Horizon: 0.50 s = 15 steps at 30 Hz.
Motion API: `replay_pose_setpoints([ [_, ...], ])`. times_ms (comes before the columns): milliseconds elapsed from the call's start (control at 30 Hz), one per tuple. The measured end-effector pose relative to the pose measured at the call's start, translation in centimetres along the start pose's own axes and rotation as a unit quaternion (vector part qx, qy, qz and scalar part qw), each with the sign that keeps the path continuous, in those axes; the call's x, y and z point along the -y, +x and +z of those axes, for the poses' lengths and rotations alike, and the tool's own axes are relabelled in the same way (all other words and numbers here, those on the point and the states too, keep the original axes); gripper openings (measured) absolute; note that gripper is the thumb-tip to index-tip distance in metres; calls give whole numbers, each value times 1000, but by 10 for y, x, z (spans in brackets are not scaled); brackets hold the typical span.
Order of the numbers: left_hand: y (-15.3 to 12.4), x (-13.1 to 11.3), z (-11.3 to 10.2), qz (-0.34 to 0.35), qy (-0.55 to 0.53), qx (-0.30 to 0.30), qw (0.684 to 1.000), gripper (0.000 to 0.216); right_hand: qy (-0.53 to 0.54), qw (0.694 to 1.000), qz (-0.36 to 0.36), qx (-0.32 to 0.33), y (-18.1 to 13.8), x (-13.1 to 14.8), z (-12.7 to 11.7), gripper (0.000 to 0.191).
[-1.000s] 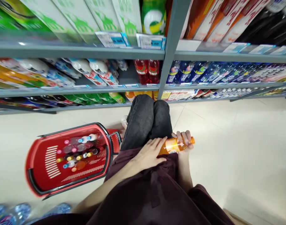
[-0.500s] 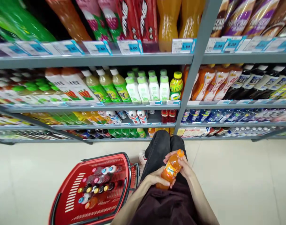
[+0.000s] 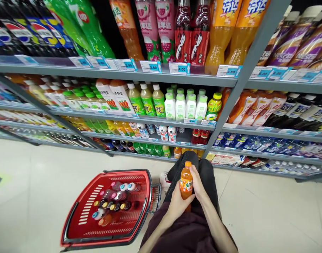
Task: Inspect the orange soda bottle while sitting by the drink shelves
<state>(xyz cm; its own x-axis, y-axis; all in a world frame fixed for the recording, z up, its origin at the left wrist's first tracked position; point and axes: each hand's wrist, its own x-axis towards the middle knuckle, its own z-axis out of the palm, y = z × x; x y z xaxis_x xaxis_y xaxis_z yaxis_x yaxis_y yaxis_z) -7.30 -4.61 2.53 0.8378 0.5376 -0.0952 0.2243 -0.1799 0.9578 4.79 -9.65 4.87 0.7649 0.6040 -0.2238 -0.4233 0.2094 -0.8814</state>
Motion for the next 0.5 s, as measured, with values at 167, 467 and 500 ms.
replay_pose_setpoints([
  [167, 2, -10, -9, 29, 17, -56, 998, 66, -7, 999, 15, 43, -5, -12, -1, 52],
  [467, 2, -20, -47, -49, -47, -49, 996, 71, -85, 976, 6, 198, -45, -55, -23, 65],
  [500, 2, -22, -56, -58, -67, -45, 995, 65, -90, 972, -4, 219, -48, -59, -25, 65],
])
